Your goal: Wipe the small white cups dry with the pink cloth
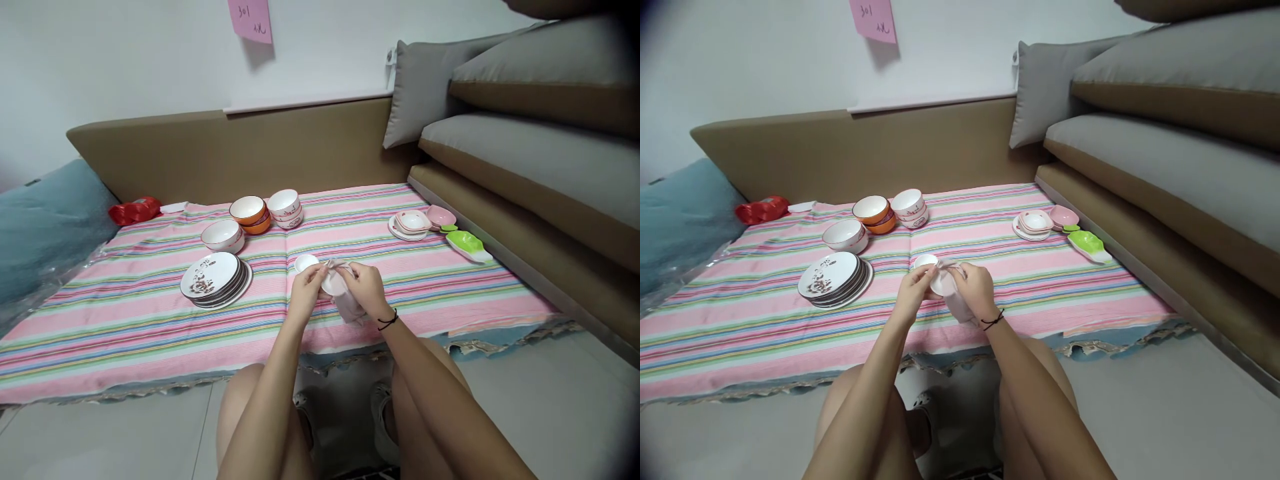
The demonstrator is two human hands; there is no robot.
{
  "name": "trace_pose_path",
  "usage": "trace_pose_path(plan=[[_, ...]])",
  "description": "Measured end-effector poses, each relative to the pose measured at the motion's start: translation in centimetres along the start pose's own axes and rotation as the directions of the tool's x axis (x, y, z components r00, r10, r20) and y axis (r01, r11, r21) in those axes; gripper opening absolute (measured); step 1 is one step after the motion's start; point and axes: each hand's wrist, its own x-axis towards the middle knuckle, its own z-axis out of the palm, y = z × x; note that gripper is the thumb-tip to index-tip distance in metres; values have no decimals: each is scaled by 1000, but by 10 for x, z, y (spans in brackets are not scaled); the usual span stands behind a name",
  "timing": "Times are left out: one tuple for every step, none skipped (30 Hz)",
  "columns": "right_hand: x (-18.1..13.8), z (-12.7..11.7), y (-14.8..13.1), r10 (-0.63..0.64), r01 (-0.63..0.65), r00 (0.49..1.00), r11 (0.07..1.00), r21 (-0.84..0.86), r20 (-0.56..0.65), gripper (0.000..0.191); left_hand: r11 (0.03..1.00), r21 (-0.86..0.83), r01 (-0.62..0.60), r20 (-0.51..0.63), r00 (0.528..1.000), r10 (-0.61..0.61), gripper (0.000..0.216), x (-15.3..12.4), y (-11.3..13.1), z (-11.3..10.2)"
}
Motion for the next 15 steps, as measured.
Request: trace_pose_path(plan=[[-1,-2,-1,-30,29,999,998,-61,-13,45,1000,27,0,27,1000,0,46,0,2,-2],[-2,-3,-2,-57,56,998,993,-101,-10,48,999,54,0,57,998,-3,45,0,4,-3],[-3,-4,-3,-77,77,997,990,-114,5,51,997,78,4,84,996,-10,45,0,5,-5],[-3,-4,-3,-88,91,996,991,-100,29,53,996,93,13,103,994,-22,45,-1,6,-6],[-3,-3,-3,-89,93,995,994,-62,54,53,995,94,25,111,993,-36,46,-2,7,-7],[-2,-2,-2,-81,82,994,997,-10,68,53,996,81,39,108,993,-47,46,-3,7,-7],[-2,0,-1,-60,56,996,997,51,69,50,997,53,51,94,994,-56,46,-3,6,-6],[-1,2,0,-26,20,998,994,112,57,47,998,14,62,74,995,-63,47,-3,5,-6],[0,5,1,13,-20,999,986,165,42,44,998,-23,64,44,997,-62,50,-3,3,-5],[0,7,2,49,-55,998,977,207,31,40,997,-50,54,11,999,-54,53,-2,1,-5],[0,10,4,74,-79,997,968,238,30,36,997,-62,37,-22,999,-39,54,0,-1,-4],[1,12,5,84,-91,996,961,260,38,31,998,-60,17,-50,999,-20,53,2,-2,-4],[1,14,6,81,-93,995,957,273,52,28,999,-49,-4,-68,998,0,50,4,-4,-4],[0,16,7,73,-88,995,956,278,64,25,999,-33,-22,-78,997,20,48,6,-5,-5],[0,16,8,68,-85,995,955,283,70,24,999,-18,-36,-80,996,35,46,7,-5,-5]])
